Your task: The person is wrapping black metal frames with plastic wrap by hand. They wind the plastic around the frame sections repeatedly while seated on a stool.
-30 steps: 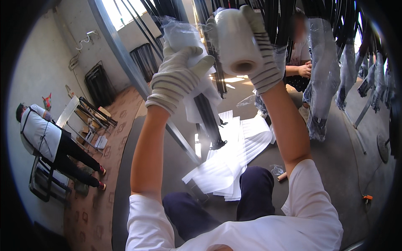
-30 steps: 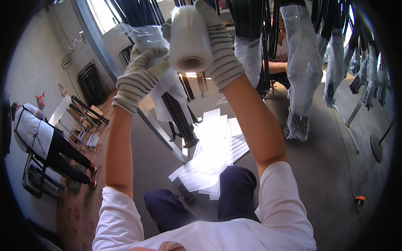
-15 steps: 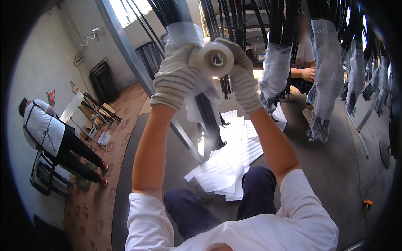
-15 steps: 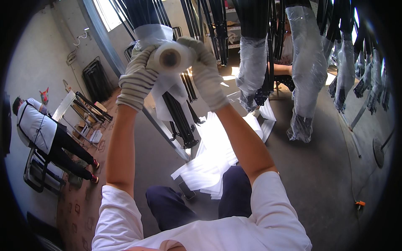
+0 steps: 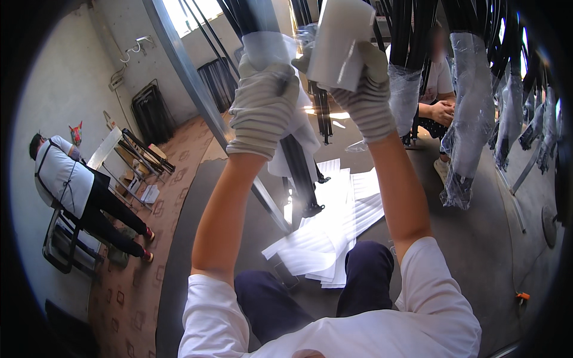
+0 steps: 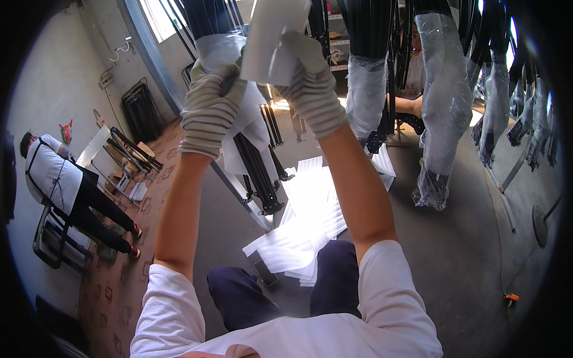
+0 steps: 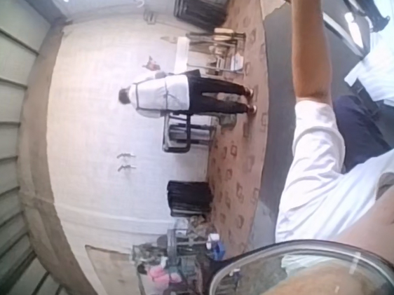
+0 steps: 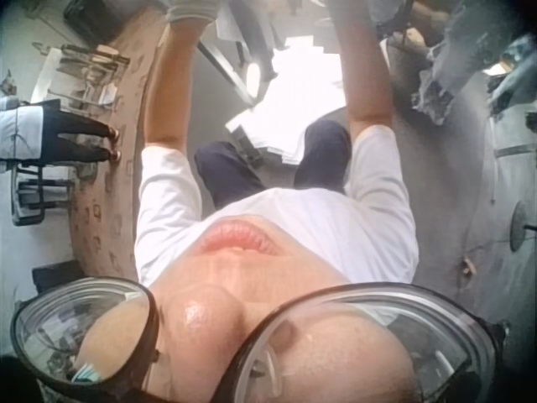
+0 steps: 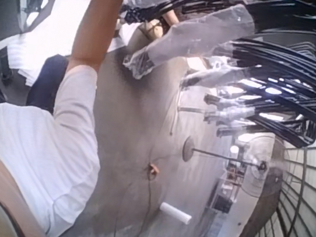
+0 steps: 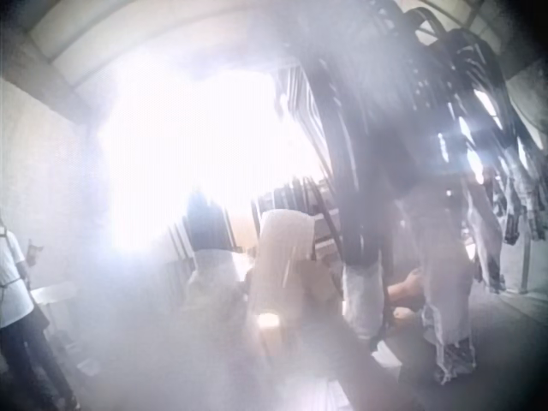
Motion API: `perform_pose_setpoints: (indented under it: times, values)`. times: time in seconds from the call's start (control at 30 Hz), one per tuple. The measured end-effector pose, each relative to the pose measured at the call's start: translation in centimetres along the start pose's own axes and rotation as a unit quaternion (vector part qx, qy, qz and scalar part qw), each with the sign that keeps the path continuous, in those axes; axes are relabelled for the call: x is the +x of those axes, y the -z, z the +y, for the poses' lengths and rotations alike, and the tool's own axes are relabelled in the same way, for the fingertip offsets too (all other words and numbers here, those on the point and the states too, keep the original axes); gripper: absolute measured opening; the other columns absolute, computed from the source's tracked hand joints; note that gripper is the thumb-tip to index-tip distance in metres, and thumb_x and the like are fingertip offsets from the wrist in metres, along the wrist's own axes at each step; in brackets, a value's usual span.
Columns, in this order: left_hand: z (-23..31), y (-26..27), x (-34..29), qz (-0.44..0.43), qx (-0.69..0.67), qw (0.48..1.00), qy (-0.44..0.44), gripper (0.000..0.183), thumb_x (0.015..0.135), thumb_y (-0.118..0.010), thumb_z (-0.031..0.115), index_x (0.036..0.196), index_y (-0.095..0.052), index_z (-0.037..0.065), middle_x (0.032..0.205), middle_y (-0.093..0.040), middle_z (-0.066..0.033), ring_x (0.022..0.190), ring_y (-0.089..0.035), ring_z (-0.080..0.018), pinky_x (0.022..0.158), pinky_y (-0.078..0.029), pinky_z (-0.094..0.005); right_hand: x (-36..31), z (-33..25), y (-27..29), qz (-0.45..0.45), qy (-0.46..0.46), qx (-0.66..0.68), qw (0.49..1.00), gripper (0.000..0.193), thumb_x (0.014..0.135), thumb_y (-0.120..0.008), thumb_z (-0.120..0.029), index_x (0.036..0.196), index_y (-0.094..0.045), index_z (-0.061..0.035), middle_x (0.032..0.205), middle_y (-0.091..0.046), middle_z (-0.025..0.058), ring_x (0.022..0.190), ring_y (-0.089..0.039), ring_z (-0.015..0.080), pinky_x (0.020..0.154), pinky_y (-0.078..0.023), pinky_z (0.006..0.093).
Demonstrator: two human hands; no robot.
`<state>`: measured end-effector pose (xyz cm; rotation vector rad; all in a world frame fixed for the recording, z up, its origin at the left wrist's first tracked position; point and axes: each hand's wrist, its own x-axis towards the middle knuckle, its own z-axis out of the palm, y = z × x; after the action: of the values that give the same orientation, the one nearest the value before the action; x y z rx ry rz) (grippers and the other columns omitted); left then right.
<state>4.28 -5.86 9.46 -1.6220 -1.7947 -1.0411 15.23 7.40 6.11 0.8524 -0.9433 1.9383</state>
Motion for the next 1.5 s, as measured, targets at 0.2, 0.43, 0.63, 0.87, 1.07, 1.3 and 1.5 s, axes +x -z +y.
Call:
perform_pose_setpoints:
  times: [0.2, 0.43, 0.63, 0.87, 1.07, 1.3, 1.5]
  values:
    - [-3.0, -0.9, 0.0, 0.039, -0.297, 0.954, 0.01, 0.028, 0.077, -0.06, 0.021, 0.101, -0.057, 0.009, 0.095, -0.056, -0.0054, 0.087, -0.054, -0.0156, 0.079, -0.043, -0.0263, 3.0, 2.1, 0.9, -0.041, -0.074, 0.062, 0.994, 0.046, 0.073, -0.057, -0.024, 0.107, -0.045, 0.0046, 0.098, -0.054, 0.015, 0.088, -0.057, 0.025, 0.076, -0.051, 0.0379]
    - [-1.4, -1.5, 0.2, 0.043, -0.619, 0.783, 0.032, 0.026, 0.075, -0.063, 0.016, 0.094, -0.053, 0.002, 0.087, -0.056, -0.0037, 0.077, -0.054, -0.01, 0.068, -0.045, -0.022, 2.2, 2.5, 1.8, -0.013, -0.104, 0.011, 0.994, 0.029, 0.073, -0.061, -0.019, 0.094, -0.054, 0.0006, 0.086, -0.059, 0.0086, 0.078, -0.06, 0.0181, 0.064, -0.054, 0.028]
    - [-1.0, -1.9, 0.4, 0.099, -0.554, 0.826, 0.047, 0.024, 0.079, -0.058, 0.021, 0.092, -0.053, 0.001, 0.084, -0.056, -0.0049, 0.073, -0.053, -0.0105, 0.065, -0.046, -0.0237, 1.3, 3.2, 1.3, -0.021, -0.055, -0.049, 0.997, 0.03, 0.074, -0.06, -0.02, 0.096, -0.053, 0.0004, 0.087, -0.059, 0.0068, 0.077, -0.059, 0.017, 0.068, -0.052, 0.0281]
    - [-0.6, -3.1, 1.1, 0.169, -0.536, 0.821, 0.099, 0.026, 0.084, -0.048, 0.027, 0.096, -0.051, 0.003, 0.085, -0.054, -0.0055, 0.071, -0.052, -0.0124, 0.065, -0.046, -0.0249, 0.2, 5.3, 0.3, 0.096, 0.05, -0.056, 0.993, 0.04, 0.073, -0.061, -0.022, 0.104, -0.049, 0.0003, 0.094, -0.057, 0.0097, 0.086, -0.057, 0.0188, 0.074, -0.05, 0.0289]
    - [-2.3, -4.0, 0.7, 0.239, -0.373, 0.896, 0.007, 0.032, 0.083, -0.048, 0.035, 0.098, -0.055, 0.008, 0.087, -0.055, -0.0055, 0.076, -0.05, -0.0135, 0.07, -0.044, -0.0274, 0.5, 3.5, -0.3, 0.055, -0.022, -0.085, 0.995, 0.043, 0.071, -0.064, -0.023, 0.104, -0.049, 0.0007, 0.093, -0.057, 0.0102, 0.084, -0.058, 0.0181, 0.072, -0.051, 0.029]
    - [-1.4, -3.8, 1.4, 0.252, -0.465, 0.845, 0.077, 0.034, 0.084, -0.048, 0.035, 0.1, -0.054, 0.006, 0.088, -0.055, -0.0073, 0.075, -0.051, -0.0146, 0.068, -0.044, -0.0275, 1.8, 2.8, 0.7, 0.067, -0.038, -0.026, 0.997, 0.048, 0.068, -0.066, -0.032, 0.099, -0.052, 0.0012, 0.091, -0.057, 0.0124, 0.078, -0.059, 0.0206, 0.067, -0.052, 0.031]
    - [-0.2, -1.9, 1.8, 0.202, -0.489, 0.82, 0.217, 0.024, 0.086, -0.041, 0.019, 0.102, -0.048, 0.002, 0.083, -0.051, -0.0047, 0.066, -0.05, -0.0072, 0.055, -0.042, -0.0155, 2.7, 3.4, 2.9, 0.088, -0.064, 0.121, 0.987, 0.055, 0.066, -0.067, -0.041, 0.098, -0.051, 0.0003, 0.087, -0.057, 0.0163, 0.078, -0.058, 0.0265, 0.067, -0.053, 0.0357]
